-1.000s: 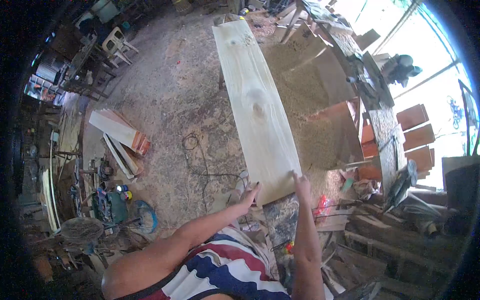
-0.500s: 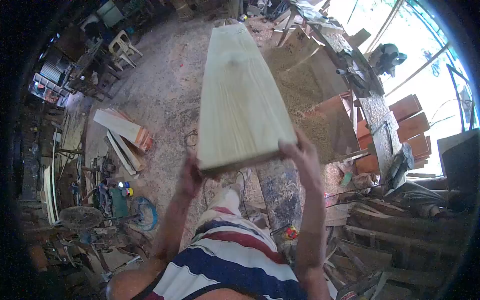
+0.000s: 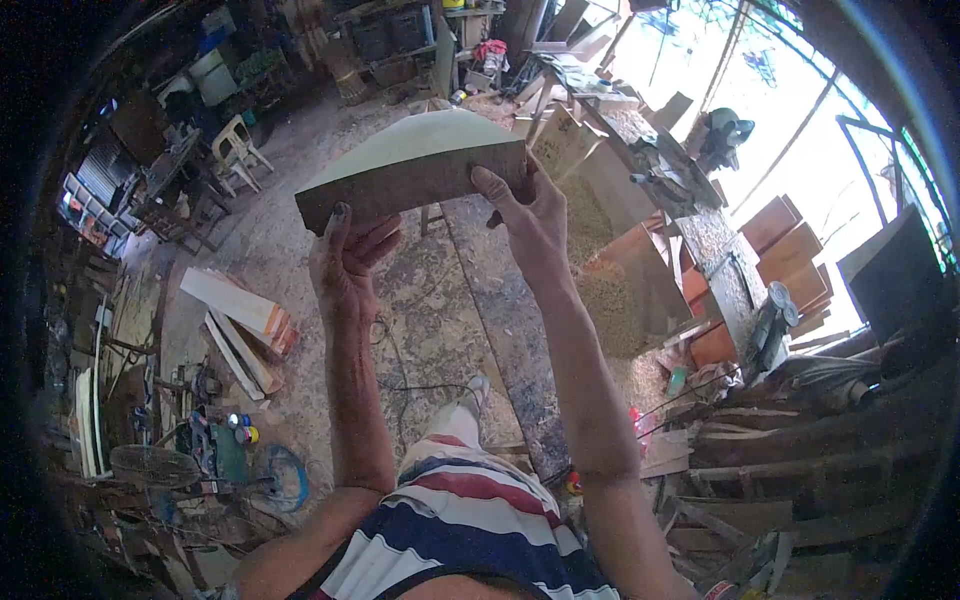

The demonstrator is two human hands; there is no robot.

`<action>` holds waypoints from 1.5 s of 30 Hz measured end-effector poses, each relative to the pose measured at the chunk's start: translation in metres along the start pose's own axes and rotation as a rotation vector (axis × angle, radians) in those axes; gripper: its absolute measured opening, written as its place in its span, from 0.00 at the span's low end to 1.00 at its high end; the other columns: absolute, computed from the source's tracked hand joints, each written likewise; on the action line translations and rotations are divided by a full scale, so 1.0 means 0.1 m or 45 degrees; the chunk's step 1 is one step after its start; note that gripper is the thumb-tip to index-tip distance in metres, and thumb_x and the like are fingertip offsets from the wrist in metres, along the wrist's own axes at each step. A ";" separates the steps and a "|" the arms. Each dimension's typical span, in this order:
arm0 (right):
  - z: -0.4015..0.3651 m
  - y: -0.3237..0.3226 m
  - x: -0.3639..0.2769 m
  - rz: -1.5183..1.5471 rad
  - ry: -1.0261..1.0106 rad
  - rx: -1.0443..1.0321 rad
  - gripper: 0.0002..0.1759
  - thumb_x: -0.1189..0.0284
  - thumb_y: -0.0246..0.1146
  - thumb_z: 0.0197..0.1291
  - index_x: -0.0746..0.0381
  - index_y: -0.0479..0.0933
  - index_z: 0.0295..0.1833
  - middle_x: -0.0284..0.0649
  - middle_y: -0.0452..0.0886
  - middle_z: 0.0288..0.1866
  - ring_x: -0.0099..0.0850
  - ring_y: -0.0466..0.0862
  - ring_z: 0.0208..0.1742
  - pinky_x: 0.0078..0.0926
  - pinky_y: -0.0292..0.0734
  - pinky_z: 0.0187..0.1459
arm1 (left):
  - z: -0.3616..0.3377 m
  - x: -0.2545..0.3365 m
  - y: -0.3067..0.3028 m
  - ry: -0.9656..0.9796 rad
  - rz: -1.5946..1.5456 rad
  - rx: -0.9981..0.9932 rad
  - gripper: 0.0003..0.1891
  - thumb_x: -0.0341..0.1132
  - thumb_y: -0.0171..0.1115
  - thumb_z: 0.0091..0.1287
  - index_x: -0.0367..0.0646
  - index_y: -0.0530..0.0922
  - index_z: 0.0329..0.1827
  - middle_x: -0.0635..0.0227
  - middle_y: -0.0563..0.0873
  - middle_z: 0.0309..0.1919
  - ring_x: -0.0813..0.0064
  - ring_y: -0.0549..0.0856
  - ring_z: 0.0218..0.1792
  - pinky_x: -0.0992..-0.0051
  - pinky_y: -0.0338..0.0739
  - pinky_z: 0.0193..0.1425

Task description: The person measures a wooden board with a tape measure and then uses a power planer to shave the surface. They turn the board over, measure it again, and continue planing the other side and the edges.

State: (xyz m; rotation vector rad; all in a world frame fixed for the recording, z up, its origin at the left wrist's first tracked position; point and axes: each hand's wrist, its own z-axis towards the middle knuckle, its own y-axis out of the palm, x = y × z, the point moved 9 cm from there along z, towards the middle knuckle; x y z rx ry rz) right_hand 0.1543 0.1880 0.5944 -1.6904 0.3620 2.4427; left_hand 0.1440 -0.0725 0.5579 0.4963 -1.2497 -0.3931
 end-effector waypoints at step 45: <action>-0.02 0.01 0.10 0.015 -0.070 0.092 0.42 0.60 0.79 0.65 0.75 0.72 0.74 0.57 0.91 0.56 0.38 0.91 0.55 0.39 0.84 0.57 | 0.08 -0.02 -0.01 0.195 0.100 0.228 0.32 0.56 0.58 0.82 0.41 0.71 0.77 0.50 0.86 0.62 0.57 0.93 0.50 0.54 0.94 0.55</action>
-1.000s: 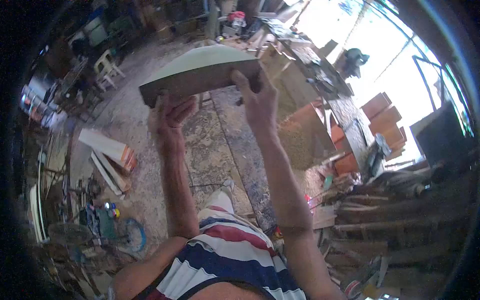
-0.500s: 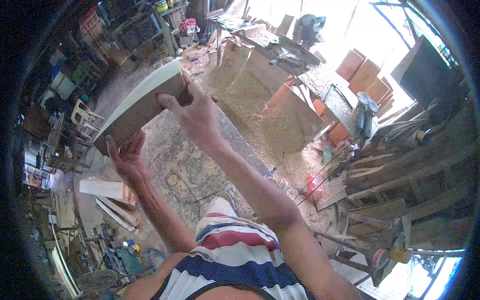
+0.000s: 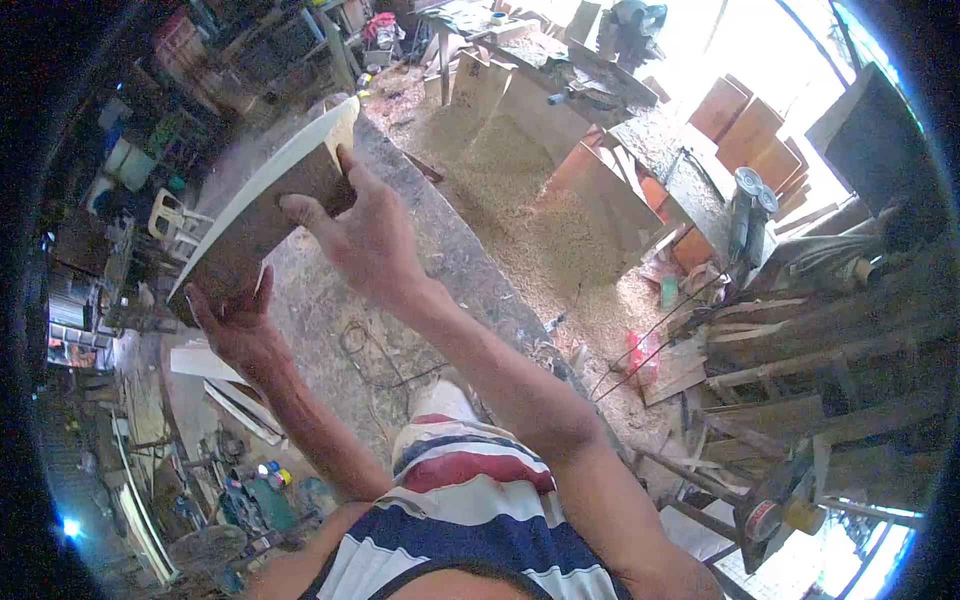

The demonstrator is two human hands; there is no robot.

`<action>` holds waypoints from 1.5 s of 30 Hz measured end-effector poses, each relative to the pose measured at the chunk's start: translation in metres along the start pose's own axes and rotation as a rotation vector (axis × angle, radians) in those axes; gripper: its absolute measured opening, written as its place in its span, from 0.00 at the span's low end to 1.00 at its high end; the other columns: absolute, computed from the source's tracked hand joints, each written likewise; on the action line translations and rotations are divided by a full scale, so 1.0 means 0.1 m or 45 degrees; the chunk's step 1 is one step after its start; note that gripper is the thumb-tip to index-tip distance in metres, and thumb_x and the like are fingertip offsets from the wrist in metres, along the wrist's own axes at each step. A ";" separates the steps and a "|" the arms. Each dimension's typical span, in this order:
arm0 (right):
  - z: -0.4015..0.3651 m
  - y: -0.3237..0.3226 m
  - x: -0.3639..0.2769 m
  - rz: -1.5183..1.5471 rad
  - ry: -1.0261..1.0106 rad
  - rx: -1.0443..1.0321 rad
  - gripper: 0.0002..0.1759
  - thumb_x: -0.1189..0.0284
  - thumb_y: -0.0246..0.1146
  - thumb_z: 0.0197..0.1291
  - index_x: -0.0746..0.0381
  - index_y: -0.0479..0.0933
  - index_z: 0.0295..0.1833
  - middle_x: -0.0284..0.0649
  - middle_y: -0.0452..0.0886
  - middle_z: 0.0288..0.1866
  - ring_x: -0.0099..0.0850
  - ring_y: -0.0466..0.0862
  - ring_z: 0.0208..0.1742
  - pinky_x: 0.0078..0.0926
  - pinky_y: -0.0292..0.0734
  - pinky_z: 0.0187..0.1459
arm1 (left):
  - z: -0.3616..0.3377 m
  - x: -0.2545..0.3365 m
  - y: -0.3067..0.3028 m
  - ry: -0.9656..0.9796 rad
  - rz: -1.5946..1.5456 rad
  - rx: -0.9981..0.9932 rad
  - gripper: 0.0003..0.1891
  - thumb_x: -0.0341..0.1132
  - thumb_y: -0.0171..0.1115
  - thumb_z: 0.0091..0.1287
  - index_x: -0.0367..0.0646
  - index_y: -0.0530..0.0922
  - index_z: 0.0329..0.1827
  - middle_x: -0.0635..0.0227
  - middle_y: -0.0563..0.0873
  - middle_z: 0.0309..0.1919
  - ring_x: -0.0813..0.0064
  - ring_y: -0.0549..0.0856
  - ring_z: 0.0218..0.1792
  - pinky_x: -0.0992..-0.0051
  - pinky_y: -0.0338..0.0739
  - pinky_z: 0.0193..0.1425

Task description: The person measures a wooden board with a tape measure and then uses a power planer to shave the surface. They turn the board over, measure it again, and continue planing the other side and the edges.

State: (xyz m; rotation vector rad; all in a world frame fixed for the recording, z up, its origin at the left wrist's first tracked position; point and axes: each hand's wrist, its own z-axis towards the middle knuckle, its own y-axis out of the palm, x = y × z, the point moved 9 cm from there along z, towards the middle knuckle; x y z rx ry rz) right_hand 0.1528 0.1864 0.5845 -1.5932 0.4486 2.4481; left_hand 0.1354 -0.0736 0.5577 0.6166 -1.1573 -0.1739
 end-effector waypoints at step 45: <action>-6.81 -3.88 1.07 -0.956 1.300 0.690 0.37 0.67 0.79 0.60 0.68 0.76 0.72 0.53 0.79 0.71 0.43 0.81 0.69 0.41 0.73 0.71 | -2.71 -4.48 -2.48 -1.495 0.797 -0.178 0.54 0.81 0.45 0.72 0.46 0.62 0.87 0.55 0.73 0.81 0.60 0.74 0.78 0.62 0.68 0.80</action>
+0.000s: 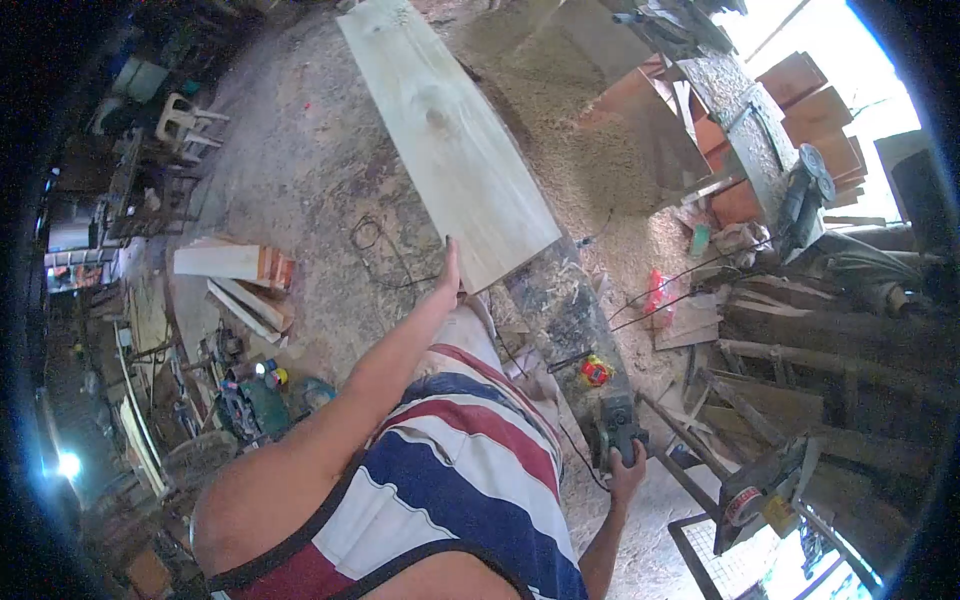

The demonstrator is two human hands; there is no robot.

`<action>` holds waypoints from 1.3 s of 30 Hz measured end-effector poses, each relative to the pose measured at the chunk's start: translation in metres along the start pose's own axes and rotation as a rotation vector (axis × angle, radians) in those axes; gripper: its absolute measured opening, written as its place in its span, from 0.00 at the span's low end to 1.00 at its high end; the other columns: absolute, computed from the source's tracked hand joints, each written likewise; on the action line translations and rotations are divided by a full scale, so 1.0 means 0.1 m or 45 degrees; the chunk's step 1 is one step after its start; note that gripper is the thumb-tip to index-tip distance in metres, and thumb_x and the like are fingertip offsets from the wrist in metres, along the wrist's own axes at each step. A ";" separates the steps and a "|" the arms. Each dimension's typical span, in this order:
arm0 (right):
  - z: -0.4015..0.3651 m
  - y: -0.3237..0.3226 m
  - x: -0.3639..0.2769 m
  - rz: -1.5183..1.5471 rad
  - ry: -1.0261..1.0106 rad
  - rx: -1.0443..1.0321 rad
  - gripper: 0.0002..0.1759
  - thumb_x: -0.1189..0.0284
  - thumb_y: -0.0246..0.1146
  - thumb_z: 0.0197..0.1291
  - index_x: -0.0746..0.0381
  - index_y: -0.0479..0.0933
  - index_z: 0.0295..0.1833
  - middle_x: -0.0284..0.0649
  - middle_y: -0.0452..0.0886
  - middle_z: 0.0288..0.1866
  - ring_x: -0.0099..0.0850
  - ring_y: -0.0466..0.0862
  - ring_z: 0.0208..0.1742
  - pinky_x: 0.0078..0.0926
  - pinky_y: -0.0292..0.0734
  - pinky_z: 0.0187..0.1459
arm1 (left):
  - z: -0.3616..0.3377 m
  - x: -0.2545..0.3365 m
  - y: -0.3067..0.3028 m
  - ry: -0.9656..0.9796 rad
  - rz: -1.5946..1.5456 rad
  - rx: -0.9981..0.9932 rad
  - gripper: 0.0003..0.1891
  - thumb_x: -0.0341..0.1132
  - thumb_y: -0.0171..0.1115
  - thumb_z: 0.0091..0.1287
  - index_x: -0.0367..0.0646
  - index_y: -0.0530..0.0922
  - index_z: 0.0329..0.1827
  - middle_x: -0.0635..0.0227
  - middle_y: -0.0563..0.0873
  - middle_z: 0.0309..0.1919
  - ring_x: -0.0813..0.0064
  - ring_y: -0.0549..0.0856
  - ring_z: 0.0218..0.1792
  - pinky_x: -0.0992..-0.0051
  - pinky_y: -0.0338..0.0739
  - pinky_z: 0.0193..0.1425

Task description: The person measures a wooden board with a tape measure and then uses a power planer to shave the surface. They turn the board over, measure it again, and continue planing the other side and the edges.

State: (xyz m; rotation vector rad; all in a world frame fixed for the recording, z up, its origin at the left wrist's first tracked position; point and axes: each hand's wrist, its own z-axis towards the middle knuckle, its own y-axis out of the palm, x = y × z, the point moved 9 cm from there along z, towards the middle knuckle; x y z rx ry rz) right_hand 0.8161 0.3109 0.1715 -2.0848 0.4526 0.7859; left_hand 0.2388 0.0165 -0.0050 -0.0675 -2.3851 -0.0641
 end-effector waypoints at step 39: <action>1.57 4.19 -5.64 0.014 -0.663 -0.437 0.26 0.71 0.73 0.66 0.66 0.81 0.68 0.54 0.92 0.51 0.36 0.93 0.53 0.33 0.85 0.56 | -0.24 1.48 -1.39 0.687 1.731 -0.269 0.10 0.41 0.68 0.70 0.46 0.89 0.39 0.52 0.89 0.30 0.46 0.89 0.36 0.51 0.83 0.43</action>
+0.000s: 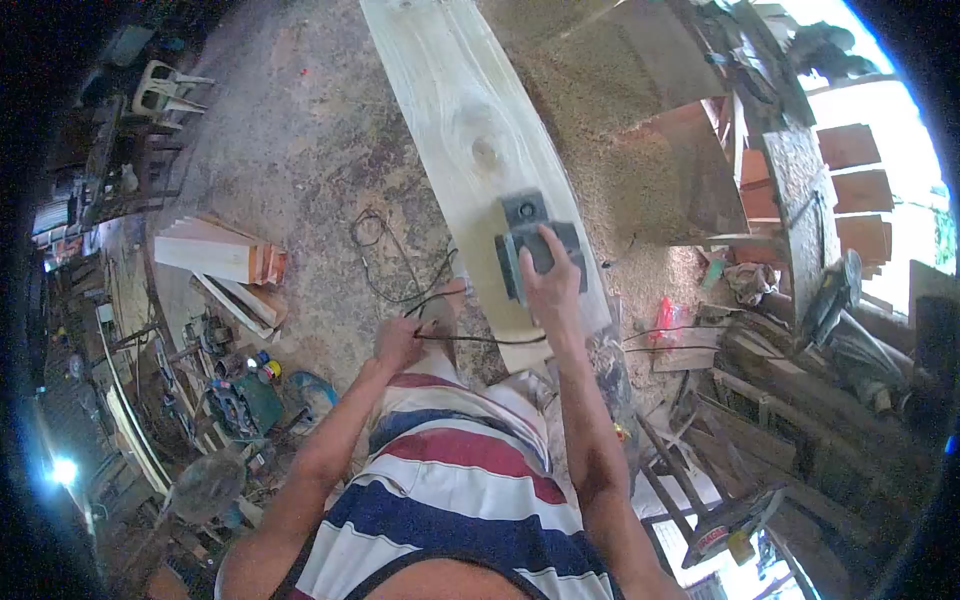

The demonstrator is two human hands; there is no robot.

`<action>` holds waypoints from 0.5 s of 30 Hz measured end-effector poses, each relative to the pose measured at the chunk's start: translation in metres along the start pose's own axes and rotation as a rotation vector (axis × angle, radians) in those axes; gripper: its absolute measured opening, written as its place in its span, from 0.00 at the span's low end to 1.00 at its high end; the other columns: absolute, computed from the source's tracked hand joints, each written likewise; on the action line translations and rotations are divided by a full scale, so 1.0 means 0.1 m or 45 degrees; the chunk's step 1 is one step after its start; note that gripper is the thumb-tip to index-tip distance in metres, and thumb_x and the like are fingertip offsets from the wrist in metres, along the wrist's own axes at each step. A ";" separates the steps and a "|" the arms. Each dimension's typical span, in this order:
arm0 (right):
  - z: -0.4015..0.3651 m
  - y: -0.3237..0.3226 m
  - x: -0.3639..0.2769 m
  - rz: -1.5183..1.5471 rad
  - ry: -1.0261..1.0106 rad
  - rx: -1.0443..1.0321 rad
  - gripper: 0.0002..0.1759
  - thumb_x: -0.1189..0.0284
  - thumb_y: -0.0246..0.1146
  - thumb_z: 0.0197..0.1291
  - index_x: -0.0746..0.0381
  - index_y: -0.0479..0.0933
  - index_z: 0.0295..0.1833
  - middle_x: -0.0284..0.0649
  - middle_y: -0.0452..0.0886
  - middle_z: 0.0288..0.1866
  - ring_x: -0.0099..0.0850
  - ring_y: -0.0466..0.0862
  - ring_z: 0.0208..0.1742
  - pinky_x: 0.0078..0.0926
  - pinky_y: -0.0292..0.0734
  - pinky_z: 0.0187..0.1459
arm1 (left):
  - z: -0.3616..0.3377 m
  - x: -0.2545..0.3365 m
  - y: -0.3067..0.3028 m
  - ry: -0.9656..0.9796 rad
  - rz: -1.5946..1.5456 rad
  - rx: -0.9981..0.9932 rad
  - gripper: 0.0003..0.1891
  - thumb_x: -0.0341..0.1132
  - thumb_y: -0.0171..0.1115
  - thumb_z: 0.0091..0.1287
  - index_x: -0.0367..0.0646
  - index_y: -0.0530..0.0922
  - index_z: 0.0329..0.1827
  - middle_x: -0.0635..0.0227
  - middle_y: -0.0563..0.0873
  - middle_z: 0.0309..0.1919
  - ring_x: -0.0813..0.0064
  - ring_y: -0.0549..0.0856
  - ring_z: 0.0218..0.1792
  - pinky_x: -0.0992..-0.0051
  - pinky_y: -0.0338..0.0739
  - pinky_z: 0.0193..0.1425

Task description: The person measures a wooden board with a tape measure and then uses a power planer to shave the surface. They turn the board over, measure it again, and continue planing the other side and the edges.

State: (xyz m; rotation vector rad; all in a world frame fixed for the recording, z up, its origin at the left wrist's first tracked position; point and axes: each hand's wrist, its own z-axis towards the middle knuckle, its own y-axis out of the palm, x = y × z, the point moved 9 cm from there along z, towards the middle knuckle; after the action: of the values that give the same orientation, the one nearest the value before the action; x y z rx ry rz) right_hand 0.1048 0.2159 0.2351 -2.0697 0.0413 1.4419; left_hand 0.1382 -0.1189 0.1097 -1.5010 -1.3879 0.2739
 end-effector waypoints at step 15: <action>3.69 1.32 -1.44 -0.109 -0.311 0.112 0.30 0.56 0.72 0.63 0.65 0.85 0.65 0.55 0.91 0.52 0.40 0.92 0.53 0.36 0.84 0.56 | 0.69 -1.69 -0.79 -0.611 -0.154 0.140 0.15 0.45 0.66 0.74 0.41 0.89 0.46 0.46 0.91 0.38 0.43 0.90 0.43 0.47 0.82 0.47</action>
State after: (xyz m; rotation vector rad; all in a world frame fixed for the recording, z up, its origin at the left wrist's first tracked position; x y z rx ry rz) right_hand -0.3116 0.2463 0.2170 -1.7910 -0.0800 1.5997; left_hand -0.0127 -0.2406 0.0640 -1.3017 -1.8001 0.6555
